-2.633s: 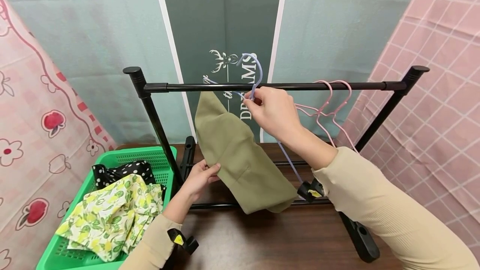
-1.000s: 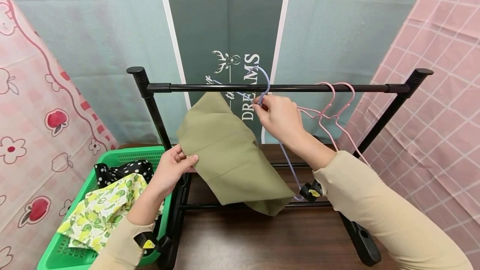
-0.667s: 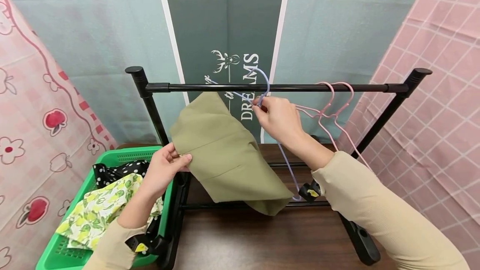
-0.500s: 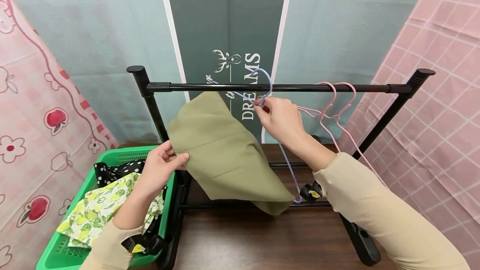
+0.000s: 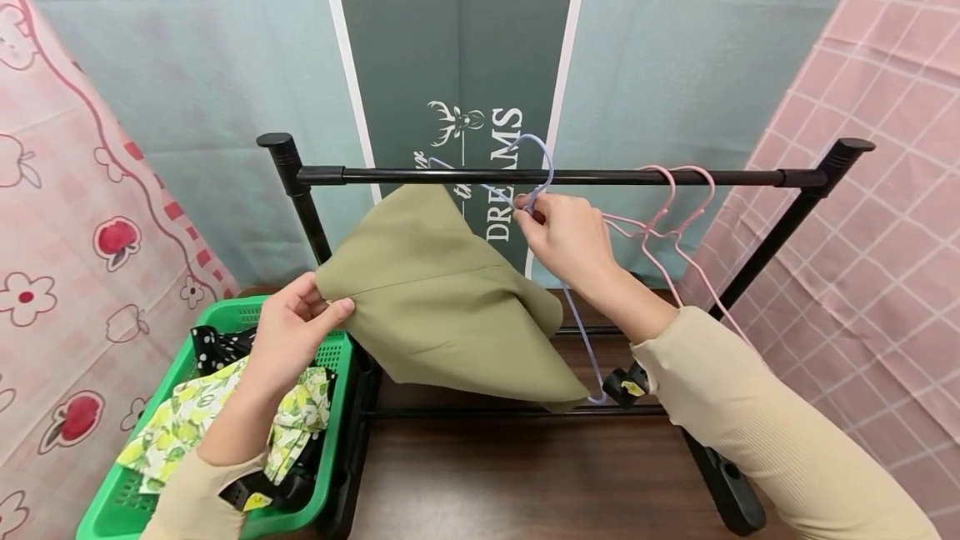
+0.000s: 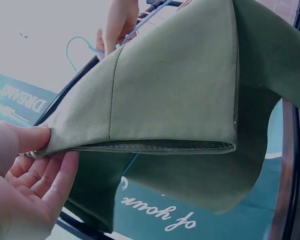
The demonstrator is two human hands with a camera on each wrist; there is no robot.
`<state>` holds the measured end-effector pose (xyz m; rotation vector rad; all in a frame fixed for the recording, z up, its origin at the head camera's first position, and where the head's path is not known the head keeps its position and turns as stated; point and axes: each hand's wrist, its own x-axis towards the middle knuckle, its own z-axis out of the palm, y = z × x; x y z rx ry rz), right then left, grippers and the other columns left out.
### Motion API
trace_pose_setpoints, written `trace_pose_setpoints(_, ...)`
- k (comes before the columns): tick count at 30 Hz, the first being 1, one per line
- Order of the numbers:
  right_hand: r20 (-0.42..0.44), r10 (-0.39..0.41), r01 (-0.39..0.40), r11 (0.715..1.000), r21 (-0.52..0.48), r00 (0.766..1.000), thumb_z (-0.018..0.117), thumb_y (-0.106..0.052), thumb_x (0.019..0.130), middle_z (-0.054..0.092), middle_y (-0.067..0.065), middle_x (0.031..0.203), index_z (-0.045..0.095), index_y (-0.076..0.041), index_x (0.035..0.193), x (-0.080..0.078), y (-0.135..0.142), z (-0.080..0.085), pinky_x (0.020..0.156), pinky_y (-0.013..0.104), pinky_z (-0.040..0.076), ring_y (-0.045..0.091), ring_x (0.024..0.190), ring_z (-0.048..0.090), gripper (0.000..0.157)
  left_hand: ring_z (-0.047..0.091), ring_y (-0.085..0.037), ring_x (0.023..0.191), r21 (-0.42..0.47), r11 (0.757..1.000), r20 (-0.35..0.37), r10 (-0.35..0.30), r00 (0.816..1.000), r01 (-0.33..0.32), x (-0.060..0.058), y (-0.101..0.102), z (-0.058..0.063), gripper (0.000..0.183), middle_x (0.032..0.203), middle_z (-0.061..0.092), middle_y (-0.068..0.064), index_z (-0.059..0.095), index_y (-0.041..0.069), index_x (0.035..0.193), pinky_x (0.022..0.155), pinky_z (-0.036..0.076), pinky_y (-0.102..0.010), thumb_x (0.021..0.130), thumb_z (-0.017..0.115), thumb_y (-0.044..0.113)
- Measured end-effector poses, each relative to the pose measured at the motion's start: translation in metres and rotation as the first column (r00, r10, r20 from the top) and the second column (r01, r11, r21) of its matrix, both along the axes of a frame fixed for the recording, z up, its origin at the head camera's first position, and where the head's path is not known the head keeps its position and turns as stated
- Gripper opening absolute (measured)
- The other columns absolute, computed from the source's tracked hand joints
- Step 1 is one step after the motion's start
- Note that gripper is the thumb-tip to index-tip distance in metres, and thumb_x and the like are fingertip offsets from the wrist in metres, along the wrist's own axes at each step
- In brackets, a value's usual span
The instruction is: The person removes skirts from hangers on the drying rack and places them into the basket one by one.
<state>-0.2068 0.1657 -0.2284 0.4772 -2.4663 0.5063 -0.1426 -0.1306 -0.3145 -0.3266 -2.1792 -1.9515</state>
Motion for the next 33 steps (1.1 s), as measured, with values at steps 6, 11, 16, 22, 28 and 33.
trace_pose_setpoints(6, -0.004, 0.01, -0.01, 1.0, -0.003, 1.0, 0.055, -0.025, 0.083, 0.066, -0.002, 0.071, 0.067, -0.015, 0.067, -0.002, 0.0, 0.0, 0.039, 0.029, 0.026, 0.013, 0.039, 0.036, 0.023, 0.061, -0.017, 0.076, -0.03, 0.997, -0.068, 0.063, 0.996, -0.065, 0.002, -0.009, 0.005, 0.025, 0.09, 0.064, -0.007, 0.058, 0.007, 0.1, 0.067, 0.049, -0.03, 0.078, 0.065, 0.018)
trace_pose_setpoints(11, 0.0, 0.003, -0.003, 1.0, 0.006, 1.0, 0.054, -0.025, 0.083, 0.064, -0.002, 0.066, 0.067, -0.016, 0.067, -0.001, 0.001, -0.001, 0.039, 0.029, 0.025, 0.013, 0.039, 0.034, 0.023, 0.059, -0.018, 0.073, -0.049, 0.994, -0.111, 0.093, 0.989, -0.099, 0.003, -0.017, 0.01, 0.023, 0.088, 0.064, -0.003, 0.057, 0.007, 0.098, 0.064, 0.048, -0.028, 0.079, 0.064, 0.019)
trace_pose_setpoints(16, 0.018, -0.012, 0.012, 1.0, 0.012, 1.0, 0.052, -0.026, 0.085, 0.064, -0.001, 0.067, 0.053, -0.015, 0.05, 0.0, 0.002, -0.001, 0.037, 0.029, 0.024, 0.013, 0.037, 0.032, 0.036, 0.056, -0.017, 0.065, -0.055, 0.985, -0.148, 0.153, 0.977, -0.162, 0.004, -0.025, 0.017, 0.019, 0.08, 0.063, -0.002, 0.058, 0.007, 0.094, 0.059, 0.046, -0.024, 0.078, 0.064, 0.016)
trace_pose_setpoints(22, 0.027, -0.008, 0.008, 1.0, 0.021, 1.0, 0.052, -0.027, 0.085, 0.065, -0.001, 0.067, 0.049, -0.015, 0.048, -0.001, 0.002, -0.003, 0.035, 0.028, 0.024, 0.013, 0.036, 0.031, 0.038, 0.053, -0.017, 0.062, -0.05, 0.972, -0.163, 0.219, 0.962, -0.23, 0.01, -0.03, 0.028, 0.015, 0.075, 0.061, -0.006, 0.057, 0.004, 0.091, 0.057, 0.044, -0.023, 0.078, 0.063, 0.01)
trace_pose_setpoints(28, -0.005, -0.004, 0.005, 1.0, 0.025, 1.0, 0.054, -0.025, 0.084, 0.048, -0.003, 0.045, 0.049, -0.015, 0.048, 0.0, 0.002, -0.004, 0.037, 0.028, 0.025, 0.011, 0.037, 0.033, 0.037, 0.053, -0.017, 0.063, -0.014, 0.961, -0.184, 0.269, 0.945, -0.276, 0.006, -0.038, 0.027, 0.014, 0.075, 0.061, -0.008, 0.058, 0.005, 0.088, 0.055, 0.043, -0.023, 0.077, 0.065, 0.01)
trace_pose_setpoints(33, -0.022, 0.003, -0.003, 1.0, 0.029, 1.0, 0.054, -0.025, 0.084, 0.037, -0.004, 0.041, 0.047, -0.014, 0.048, 0.001, 0.002, -0.002, 0.038, 0.027, 0.024, 0.009, 0.038, 0.032, 0.038, 0.052, -0.017, 0.06, 0.04, 0.96, -0.219, 0.28, 0.935, -0.278, 0.006, -0.043, 0.031, 0.013, 0.074, 0.061, -0.005, 0.059, 0.004, 0.087, 0.052, 0.041, -0.022, 0.076, 0.065, 0.005)
